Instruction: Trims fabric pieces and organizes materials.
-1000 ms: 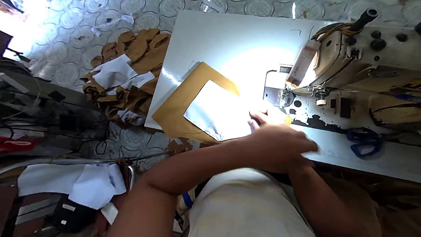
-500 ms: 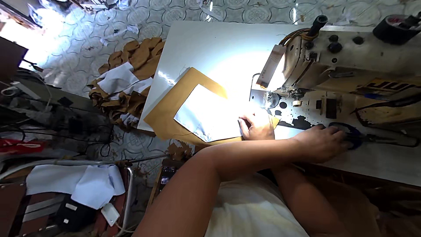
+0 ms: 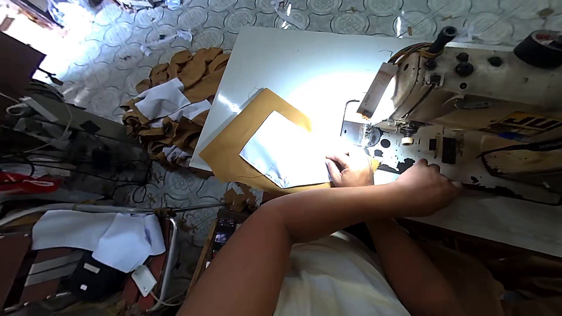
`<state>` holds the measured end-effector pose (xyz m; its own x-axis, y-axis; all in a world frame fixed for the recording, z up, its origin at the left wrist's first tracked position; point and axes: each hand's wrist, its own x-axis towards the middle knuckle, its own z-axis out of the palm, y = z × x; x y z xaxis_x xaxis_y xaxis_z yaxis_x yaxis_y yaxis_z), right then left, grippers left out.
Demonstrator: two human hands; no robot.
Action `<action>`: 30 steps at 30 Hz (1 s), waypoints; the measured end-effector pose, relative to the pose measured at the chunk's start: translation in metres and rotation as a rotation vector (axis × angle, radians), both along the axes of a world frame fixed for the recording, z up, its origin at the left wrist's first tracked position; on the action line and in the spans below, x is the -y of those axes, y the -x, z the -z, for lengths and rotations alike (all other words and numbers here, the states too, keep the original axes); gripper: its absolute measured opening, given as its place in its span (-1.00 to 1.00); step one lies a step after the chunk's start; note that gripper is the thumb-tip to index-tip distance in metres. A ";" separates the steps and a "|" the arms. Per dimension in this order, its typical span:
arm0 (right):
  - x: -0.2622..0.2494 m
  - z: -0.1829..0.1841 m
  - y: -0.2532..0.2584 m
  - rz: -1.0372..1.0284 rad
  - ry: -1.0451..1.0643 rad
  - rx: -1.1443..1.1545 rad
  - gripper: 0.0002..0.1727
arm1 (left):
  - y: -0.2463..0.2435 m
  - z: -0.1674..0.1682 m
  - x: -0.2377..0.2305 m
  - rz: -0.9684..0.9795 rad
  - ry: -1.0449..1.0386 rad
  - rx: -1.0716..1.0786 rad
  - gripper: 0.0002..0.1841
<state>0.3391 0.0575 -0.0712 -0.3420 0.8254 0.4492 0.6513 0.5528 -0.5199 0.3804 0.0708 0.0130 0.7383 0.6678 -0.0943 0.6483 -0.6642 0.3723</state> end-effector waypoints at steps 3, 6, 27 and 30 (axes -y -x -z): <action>0.012 -0.016 0.006 -0.008 0.048 -0.156 -0.85 | 0.039 -0.020 0.014 0.006 0.090 0.114 -0.55; 0.018 -0.007 0.010 0.002 0.125 -0.324 -0.84 | 0.114 -0.039 0.044 0.007 0.225 0.405 -0.48; 0.013 -0.013 -0.003 0.054 0.033 -0.180 -0.84 | 0.300 0.029 0.132 -0.487 1.231 1.068 -0.54; 0.013 -0.014 -0.003 0.058 0.019 -0.191 -0.85 | 0.294 0.037 0.136 -0.400 1.430 1.135 -0.49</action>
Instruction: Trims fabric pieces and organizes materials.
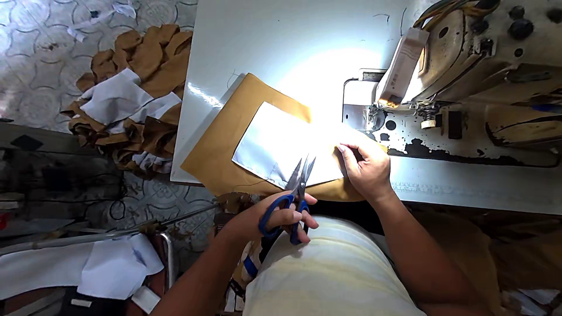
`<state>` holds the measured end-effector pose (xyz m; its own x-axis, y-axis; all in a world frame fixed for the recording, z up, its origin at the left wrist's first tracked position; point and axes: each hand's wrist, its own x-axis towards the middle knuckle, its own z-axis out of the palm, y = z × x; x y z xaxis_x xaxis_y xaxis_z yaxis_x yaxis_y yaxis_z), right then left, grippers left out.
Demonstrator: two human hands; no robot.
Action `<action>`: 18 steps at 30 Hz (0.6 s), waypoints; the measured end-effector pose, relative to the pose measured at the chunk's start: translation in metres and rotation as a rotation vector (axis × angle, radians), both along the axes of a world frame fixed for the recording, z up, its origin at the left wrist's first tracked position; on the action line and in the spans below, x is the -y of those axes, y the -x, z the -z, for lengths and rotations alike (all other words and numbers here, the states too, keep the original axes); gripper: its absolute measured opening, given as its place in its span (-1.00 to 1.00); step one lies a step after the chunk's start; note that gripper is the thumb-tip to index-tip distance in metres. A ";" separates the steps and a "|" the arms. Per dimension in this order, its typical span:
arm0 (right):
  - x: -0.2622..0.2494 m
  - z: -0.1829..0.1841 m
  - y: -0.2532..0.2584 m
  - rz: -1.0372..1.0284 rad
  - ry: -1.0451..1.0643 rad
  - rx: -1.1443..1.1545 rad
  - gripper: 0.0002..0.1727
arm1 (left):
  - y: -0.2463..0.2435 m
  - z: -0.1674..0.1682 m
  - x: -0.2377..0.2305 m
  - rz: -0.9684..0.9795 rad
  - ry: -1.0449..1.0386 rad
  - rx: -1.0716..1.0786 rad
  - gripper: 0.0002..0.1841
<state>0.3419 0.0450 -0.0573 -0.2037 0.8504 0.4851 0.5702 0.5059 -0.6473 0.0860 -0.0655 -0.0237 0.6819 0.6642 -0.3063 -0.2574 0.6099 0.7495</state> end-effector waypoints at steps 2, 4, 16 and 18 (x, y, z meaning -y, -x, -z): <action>0.000 0.000 0.000 -0.004 -0.004 -0.007 -0.85 | -0.006 0.002 -0.002 -0.087 -0.020 -0.076 -0.53; 0.000 0.001 0.001 -0.004 0.000 -0.008 -0.85 | -0.010 0.003 -0.006 -0.244 -0.088 -0.193 -0.60; -0.001 0.000 0.000 -0.001 0.030 -0.088 -0.87 | -0.036 -0.004 -0.038 -0.101 0.006 -0.097 -0.55; 0.000 -0.001 0.000 0.014 0.034 -0.089 -0.87 | -0.038 -0.006 -0.044 -0.235 -0.048 -0.180 -0.59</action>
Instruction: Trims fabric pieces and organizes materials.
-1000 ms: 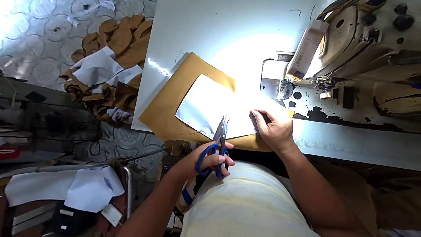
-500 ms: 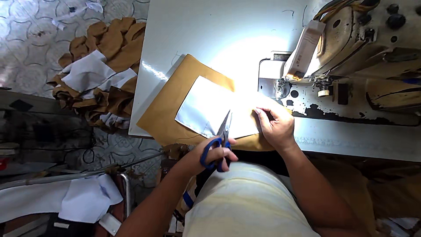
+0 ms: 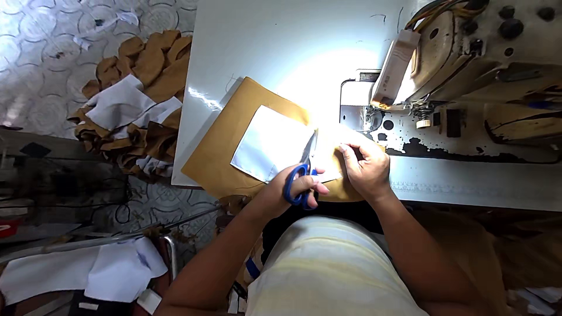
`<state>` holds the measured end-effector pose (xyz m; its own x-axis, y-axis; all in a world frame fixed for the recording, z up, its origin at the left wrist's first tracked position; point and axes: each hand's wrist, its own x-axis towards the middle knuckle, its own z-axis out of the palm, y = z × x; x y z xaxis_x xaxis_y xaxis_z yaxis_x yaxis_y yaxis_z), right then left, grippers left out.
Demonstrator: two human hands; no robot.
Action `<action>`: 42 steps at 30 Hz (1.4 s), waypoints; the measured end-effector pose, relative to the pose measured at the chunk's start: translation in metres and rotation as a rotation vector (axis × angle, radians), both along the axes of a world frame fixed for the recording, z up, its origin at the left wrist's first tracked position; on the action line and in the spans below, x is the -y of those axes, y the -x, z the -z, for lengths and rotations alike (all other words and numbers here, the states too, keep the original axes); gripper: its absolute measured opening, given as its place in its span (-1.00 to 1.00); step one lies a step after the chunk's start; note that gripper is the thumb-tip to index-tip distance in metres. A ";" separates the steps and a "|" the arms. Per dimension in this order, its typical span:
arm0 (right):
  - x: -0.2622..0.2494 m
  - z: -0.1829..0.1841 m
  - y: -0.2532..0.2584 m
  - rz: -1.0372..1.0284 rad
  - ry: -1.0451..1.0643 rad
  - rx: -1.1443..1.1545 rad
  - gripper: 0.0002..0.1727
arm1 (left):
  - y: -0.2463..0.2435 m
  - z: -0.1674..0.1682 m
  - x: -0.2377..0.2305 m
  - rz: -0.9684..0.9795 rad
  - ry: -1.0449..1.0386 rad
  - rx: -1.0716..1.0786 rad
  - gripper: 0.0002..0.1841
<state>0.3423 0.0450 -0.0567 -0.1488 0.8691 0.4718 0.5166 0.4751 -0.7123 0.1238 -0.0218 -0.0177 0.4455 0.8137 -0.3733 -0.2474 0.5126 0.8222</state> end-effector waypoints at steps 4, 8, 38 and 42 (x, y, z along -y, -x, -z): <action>0.002 -0.005 -0.003 0.037 0.054 -0.007 -0.86 | 0.015 -0.014 0.006 0.024 -0.033 -0.061 -0.58; 0.006 -0.018 -0.030 -0.039 0.071 0.119 -0.83 | 0.027 -0.017 0.031 0.352 -0.016 -0.018 -0.57; 0.017 -0.009 -0.083 -0.017 0.040 0.458 -0.73 | 0.071 -0.007 0.097 0.273 0.011 -0.121 -0.51; 0.043 -0.007 -0.134 0.124 0.086 0.504 -0.69 | 0.088 -0.002 0.096 0.329 0.044 -0.142 -0.49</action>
